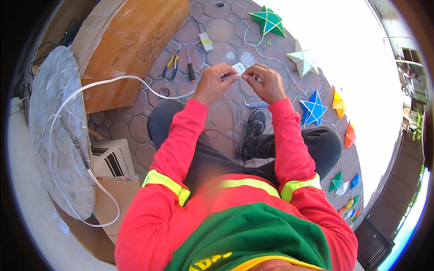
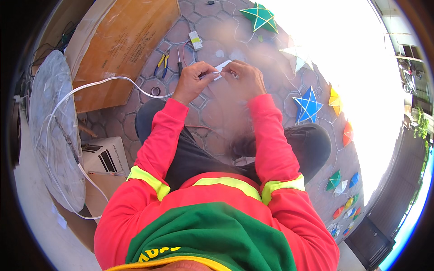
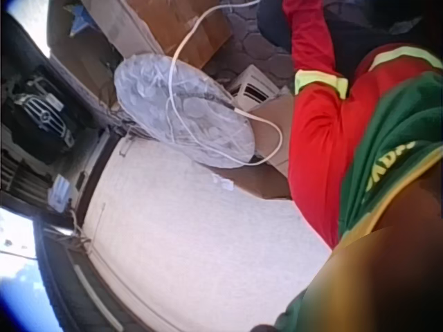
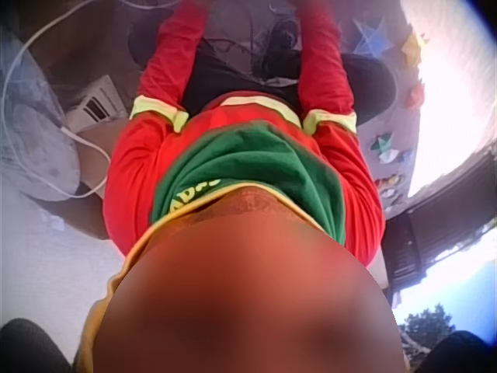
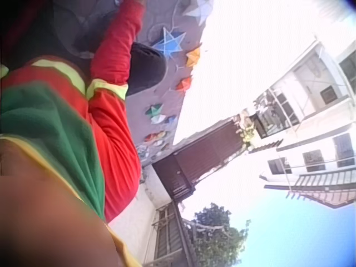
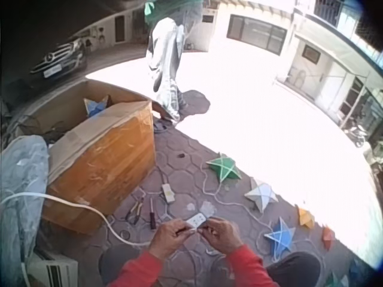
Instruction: The person sits on a tiled floor and uses a screwdriver to open and adjust small white electrical components, including a power strip and a socket. They manipulate wires and tighten screws inside the components.
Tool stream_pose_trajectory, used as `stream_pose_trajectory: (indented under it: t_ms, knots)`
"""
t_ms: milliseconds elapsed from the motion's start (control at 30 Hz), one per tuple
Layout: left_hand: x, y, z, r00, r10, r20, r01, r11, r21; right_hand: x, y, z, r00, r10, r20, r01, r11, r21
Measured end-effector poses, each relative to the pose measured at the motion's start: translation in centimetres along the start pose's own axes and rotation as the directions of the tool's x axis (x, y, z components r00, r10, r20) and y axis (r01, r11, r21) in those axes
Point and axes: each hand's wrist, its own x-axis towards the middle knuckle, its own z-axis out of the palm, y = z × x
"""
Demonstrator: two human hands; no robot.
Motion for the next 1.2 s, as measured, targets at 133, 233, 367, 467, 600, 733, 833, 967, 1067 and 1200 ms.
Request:
stream_pose_trajectory:
  t_ms: [133,233,367,467,600,733,833,967,1067,1200]
  knots:
    - [-0.2,0.2,-0.2,0.993,0.097,0.063,-0.109,0.968,0.227,0.0,-0.1,-1.4,0.991,-0.004,0.131,0.019,0.993,-0.113]
    - [-0.3,0.3,0.0,0.99,0.129,0.059,-0.138,0.969,0.204,0.1,-0.2,-1.9,0.989,-0.005,0.145,0.014,0.998,-0.062]
    - [-0.2,0.2,0.0,0.997,0.047,0.054,-0.052,0.994,0.092,0.2,-0.1,-1.5,0.998,-0.033,0.046,0.031,0.998,0.051]
    - [-0.2,0.2,0.2,0.998,0.001,0.068,-0.003,1.0,0.031,-0.2,0.2,-0.7,0.996,-0.08,0.028,0.08,0.997,-0.008]
    - [-0.2,-0.1,0.3,0.993,-0.039,0.114,0.041,0.999,-0.023,-0.5,1.1,-0.3,0.993,-0.115,-0.004,0.114,0.99,-0.086]
    - [-0.1,-1.0,0.0,0.997,0.076,0.025,-0.078,0.994,0.078,0.7,1.8,-1.9,0.997,-0.016,-0.08,0.022,0.997,0.068]
    - [-0.1,-1.4,-0.2,1.0,-0.007,0.008,0.006,1.0,0.013,1.5,1.6,-3.4,0.989,-0.059,-0.135,0.077,0.988,0.132]
    - [0.0,-1.3,0.2,0.995,-0.085,0.042,0.089,0.992,-0.092,0.8,0.4,-1.6,0.996,-0.048,-0.069,0.055,0.993,0.105]
    - [0.0,-1.3,0.4,0.999,-0.033,0.037,0.035,0.997,-0.061,0.2,0.2,0.5,0.996,-0.022,-0.082,0.024,1.0,0.015]
    - [-0.2,-1.5,0.4,0.999,0.052,0.002,-0.052,0.998,-0.036,0.2,1.4,1.2,0.976,0.197,-0.089,-0.171,0.956,0.24]
